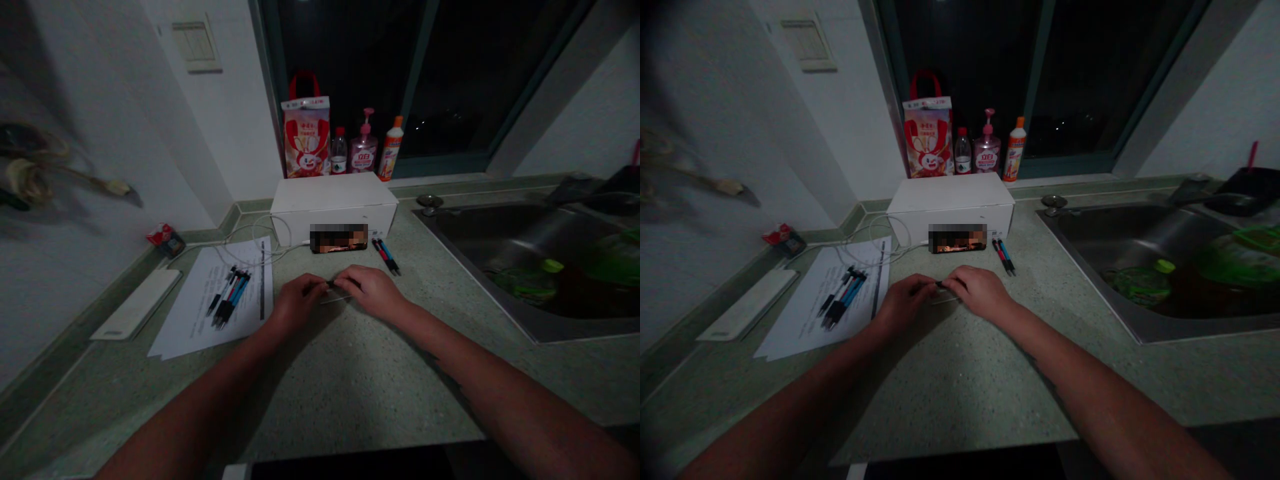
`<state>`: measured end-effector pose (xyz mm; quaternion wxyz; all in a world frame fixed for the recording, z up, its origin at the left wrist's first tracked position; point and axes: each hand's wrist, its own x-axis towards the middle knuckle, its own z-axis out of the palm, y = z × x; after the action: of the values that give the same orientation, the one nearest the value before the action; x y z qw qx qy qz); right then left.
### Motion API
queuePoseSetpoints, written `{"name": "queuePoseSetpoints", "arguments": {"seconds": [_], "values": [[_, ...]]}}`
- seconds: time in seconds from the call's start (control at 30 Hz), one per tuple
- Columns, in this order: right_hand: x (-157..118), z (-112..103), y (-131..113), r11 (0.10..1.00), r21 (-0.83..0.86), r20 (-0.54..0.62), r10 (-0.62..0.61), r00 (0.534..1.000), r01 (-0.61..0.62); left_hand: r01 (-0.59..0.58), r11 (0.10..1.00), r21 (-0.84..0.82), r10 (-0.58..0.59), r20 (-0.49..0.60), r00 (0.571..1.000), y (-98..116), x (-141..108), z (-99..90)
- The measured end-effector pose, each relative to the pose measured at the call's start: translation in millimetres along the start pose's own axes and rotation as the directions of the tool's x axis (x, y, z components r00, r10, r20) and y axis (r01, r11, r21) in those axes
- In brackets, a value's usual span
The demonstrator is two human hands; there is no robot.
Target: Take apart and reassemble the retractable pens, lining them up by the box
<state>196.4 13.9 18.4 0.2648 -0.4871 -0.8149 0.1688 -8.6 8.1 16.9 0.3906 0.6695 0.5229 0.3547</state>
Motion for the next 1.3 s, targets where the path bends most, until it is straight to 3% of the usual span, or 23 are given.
{"name": "queuePoseSetpoints", "arguments": {"seconds": [0.17,0.6,0.8,0.97,1.1,1.2,1.3], "values": [[0,3,1,0.998,0.068,-0.018,-0.014,1.000,0.015,-0.017,1.000,0.014,0.017,-0.017,1.000,-5,2,0.6],[0,5,2,0.999,0.017,0.051,-0.044,0.998,0.043,-0.025,1.000,0.002,0.025,-0.015,1.000,-3,0,0.7],[0,6,2,0.998,0.028,0.017,-0.057,0.998,0.057,-0.024,0.999,0.034,0.024,-0.017,1.000,-4,1,0.5],[1,6,2,0.997,0.025,0.070,-0.078,0.994,0.077,-0.057,0.997,0.047,0.057,-0.001,0.998,-7,1,2.0],[1,4,2,0.997,-0.002,-0.010,-0.077,0.997,0.077,-0.035,0.998,0.056,0.036,-0.015,0.999,-6,2,1.0],[0,2,2,0.997,0.001,-0.027,-0.082,0.996,0.082,-0.023,0.994,0.109,0.033,-0.086,0.996,-8,5,-5.2],[-1,2,1,0.991,0.007,0.052,-0.135,0.990,0.134,-0.053,0.958,0.282,0.096,-0.141,0.985,-14,9,-14.3]]}}
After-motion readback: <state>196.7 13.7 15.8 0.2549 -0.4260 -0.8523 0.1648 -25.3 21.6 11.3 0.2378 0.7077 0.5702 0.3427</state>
